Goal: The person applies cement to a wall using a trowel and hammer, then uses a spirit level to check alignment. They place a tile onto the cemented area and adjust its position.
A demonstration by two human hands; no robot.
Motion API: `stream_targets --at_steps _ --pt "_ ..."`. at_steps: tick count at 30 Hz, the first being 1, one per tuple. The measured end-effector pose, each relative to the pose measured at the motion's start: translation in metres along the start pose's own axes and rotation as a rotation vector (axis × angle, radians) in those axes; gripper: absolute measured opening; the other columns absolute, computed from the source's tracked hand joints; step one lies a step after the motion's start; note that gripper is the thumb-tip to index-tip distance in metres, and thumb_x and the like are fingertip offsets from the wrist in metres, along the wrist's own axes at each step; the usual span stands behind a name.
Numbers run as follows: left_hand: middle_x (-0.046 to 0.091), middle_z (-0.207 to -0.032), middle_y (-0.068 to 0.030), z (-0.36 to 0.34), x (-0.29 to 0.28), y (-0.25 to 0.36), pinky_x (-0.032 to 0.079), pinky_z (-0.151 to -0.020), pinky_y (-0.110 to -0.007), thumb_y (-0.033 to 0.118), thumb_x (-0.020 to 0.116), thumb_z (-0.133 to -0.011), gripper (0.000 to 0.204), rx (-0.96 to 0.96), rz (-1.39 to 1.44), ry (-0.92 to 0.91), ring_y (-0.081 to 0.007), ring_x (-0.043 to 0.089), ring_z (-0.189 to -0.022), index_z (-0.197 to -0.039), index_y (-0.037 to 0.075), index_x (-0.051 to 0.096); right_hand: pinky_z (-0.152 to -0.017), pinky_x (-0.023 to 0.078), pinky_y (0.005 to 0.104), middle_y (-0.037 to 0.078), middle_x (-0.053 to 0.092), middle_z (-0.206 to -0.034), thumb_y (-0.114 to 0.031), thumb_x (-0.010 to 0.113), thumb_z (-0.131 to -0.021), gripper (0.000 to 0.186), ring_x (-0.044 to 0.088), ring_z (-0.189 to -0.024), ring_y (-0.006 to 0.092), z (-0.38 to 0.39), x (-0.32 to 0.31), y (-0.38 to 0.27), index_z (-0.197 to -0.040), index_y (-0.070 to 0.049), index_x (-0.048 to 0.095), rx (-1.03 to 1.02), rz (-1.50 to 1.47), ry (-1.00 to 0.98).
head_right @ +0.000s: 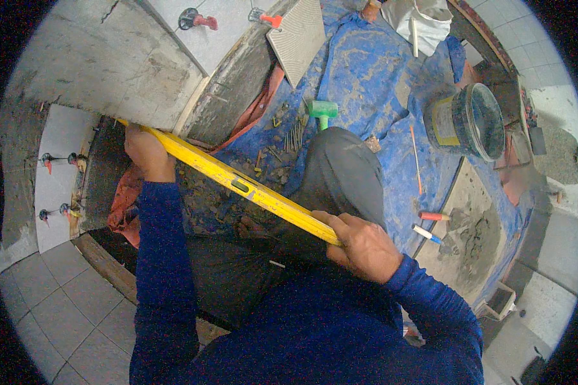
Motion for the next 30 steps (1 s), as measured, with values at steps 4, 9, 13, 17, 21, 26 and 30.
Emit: stream_targets --at_steps 4,9,13,17,21,26,30 --pt "0.066 -0.126 -0.0239 -0.006 -0.002 -0.008 0.048 -0.098 -0.039 0.028 0.045 -0.107 0.049 -0.010 0.018 0.013 -0.0329 0.064 -0.111 -0.127 -0.014 0.060 -0.084 0.053 0.0498 0.021 0.064 -0.102 -0.009 0.069 -0.080 0.068 0.065 -0.095 0.0447 0.000 0.001 0.001 -0.146 -0.007 0.052 0.008 0.006 -0.012" --pt "0.069 -0.118 -0.0181 -0.010 -0.004 -0.012 0.056 -0.088 -0.043 0.028 0.043 -0.104 0.044 0.081 -0.095 -0.002 -0.0322 0.069 -0.101 -0.122 -0.006 0.065 -0.085 0.053 0.0493 0.021 0.065 -0.104 -0.008 0.069 -0.080 0.067 0.065 -0.096 0.0446 0.000 0.001 0.001 -0.146 -0.007 0.052 -0.006 -0.015 0.001" --pt "0.069 -0.118 -0.0201 -0.006 -0.004 -0.005 0.056 -0.088 -0.043 0.026 0.041 -0.105 0.044 0.153 -0.199 -0.037 -0.0328 0.069 -0.101 -0.120 -0.006 0.066 -0.086 0.054 0.0493 0.022 0.065 -0.106 -0.008 0.069 -0.080 0.067 0.065 -0.097 0.0448 -0.001 0.000 0.000 -0.145 -0.008 0.052 0.017 0.004 -0.013" --pt "0.069 -0.118 -0.0222 -0.005 -0.002 -0.007 0.055 -0.088 -0.044 0.025 0.040 -0.105 0.044 0.085 -0.081 -0.001 -0.0334 0.069 -0.101 -0.119 -0.008 0.066 -0.087 0.054 0.0499 0.022 0.065 -0.107 -0.009 0.069 -0.080 0.068 0.065 -0.098 0.0453 -0.002 0.000 0.000 -0.146 -0.008 0.052 0.018 -0.014 -0.027" --pt "0.070 -0.118 -0.0226 -0.013 -0.008 -0.019 0.055 -0.089 -0.044 0.025 0.041 -0.105 0.043 0.194 -0.222 0.022 -0.0335 0.069 -0.102 -0.118 -0.008 0.066 -0.085 0.055 0.0512 0.021 0.066 -0.105 -0.012 0.074 -0.082 0.072 0.066 -0.098 0.0446 -0.001 0.002 0.002 -0.148 -0.012 0.048 -0.013 0.019 -0.010" --pt "0.068 -0.119 -0.0304 -0.018 -0.015 -0.023 0.049 -0.100 -0.044 0.019 0.047 -0.104 0.039 0.347 -0.849 0.004 -0.0421 0.065 -0.113 -0.121 -0.012 0.064 -0.086 0.055 0.0518 0.022 0.066 -0.108 -0.014 0.075 -0.082 0.073 0.066 -0.100 0.0456 0.000 0.004 0.006 -0.150 -0.013 0.046 0.025 0.048 -0.020" --pt "0.068 -0.115 -0.0306 0.004 -0.001 -0.012 0.049 -0.098 -0.047 0.018 0.047 -0.104 0.038 0.261 -0.433 0.141 -0.0461 0.063 -0.113 -0.125 -0.011 0.062 -0.089 0.054 0.0518 0.026 0.066 -0.116 -0.009 0.069 -0.084 0.068 0.066 -0.105 0.0475 0.001 0.009 0.006 -0.149 -0.010 0.047 -0.030 0.113 0.015"
Point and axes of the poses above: each hand's wrist, its own z-axis away from the middle knuckle, its own x-axis out of the palm, y = z × x, the point moved 1 cm from there along -z, towards the middle knuckle
